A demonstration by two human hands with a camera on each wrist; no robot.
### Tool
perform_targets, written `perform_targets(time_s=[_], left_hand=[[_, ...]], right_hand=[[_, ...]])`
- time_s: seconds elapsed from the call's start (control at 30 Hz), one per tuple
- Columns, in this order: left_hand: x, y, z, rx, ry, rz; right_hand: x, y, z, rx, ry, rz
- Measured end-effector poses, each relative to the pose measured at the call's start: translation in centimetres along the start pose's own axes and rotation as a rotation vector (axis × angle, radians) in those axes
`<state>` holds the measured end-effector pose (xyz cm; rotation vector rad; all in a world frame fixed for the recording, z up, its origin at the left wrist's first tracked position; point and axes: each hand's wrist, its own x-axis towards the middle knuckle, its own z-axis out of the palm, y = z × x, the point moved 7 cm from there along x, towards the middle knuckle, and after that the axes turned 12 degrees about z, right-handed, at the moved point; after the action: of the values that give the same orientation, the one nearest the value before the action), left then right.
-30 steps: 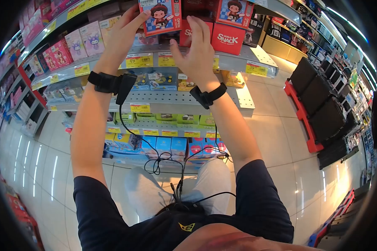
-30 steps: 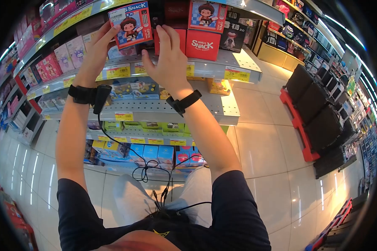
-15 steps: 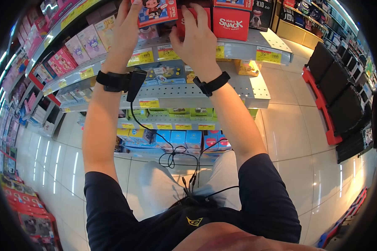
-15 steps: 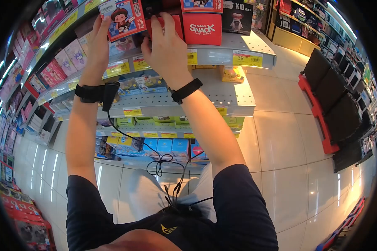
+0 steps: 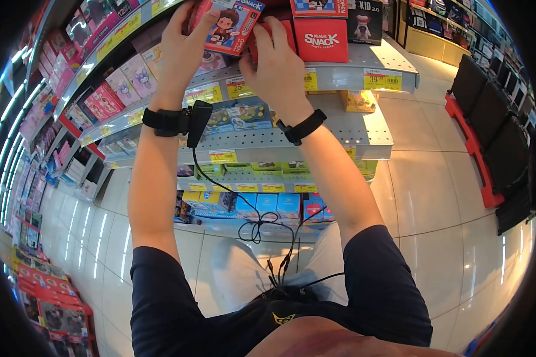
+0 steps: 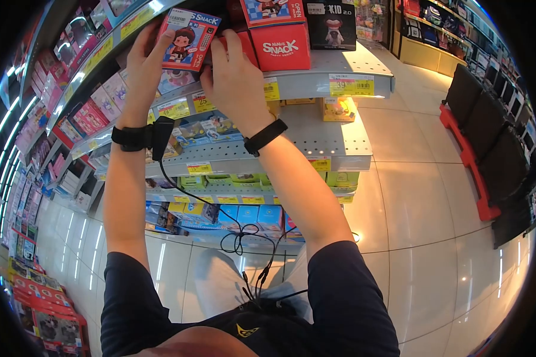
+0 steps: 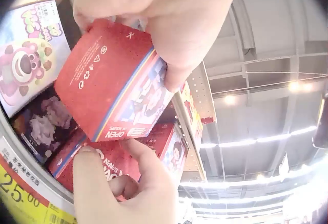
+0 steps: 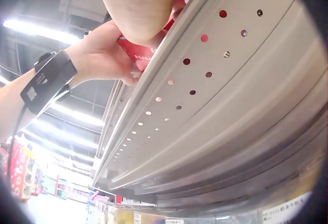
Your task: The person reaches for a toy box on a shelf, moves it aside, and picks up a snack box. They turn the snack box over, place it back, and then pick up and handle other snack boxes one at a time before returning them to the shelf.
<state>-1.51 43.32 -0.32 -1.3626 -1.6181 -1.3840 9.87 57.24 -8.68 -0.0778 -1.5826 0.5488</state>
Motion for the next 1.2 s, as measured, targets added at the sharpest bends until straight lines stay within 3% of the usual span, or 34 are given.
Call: perform_targets(time_s=[0.27,0.37,0.5,0.6,0.67,0.8,0.87,0.97,1.0,1.07,1.2], left_hand=[[-1.0,2.4,-0.3,0.047,0.057,0.299],[-1.1,1.7,-0.5,-0.017,-0.005,0.203],[-2.0,1.7,-0.8,-0.040,-0.042,0.208],[-3.1,2.2,-0.4,-0.132,-0.131,0.172],[-3.4,3.9,0.0,-0.107,-0.188,0.391],[-2.9,5.7,0.1,-0.115,-0.224,0.488],[-2.5,6.7,0.4,0.030,-0.281,0.653],[-2.6,8.2,0.2,0.175,-0.220,0.714],[-3.0,8.6,0.1,0.175,-0.215,0.716],[-4.1,9.3,0.2,0.517,-0.193,0.724],[-5.9,10.4,1.2,0.563,-0.147,0.815]], right_hand=[[0.1,0.2,-0.1,0.082,0.004,0.030],[0.1,0.6,0.0,0.134,0.031,0.036],[0.0,0.6,-0.2,0.141,-0.029,0.098],[0.1,0.2,-1.1,0.237,0.021,-0.008],[-0.2,-0.3,-1.7,0.247,-0.002,-0.113],[-0.2,-0.2,-1.8,0.200,-0.013,-0.106],[0.1,1.0,-1.5,0.356,0.010,-0.008],[0.2,1.2,-1.8,0.366,-0.006,0.079],[0.2,1.1,-1.9,0.365,-0.007,0.074],[0.4,0.9,-1.8,0.275,-0.012,0.052],[0.6,0.6,-2.5,0.312,0.107,-0.013]])
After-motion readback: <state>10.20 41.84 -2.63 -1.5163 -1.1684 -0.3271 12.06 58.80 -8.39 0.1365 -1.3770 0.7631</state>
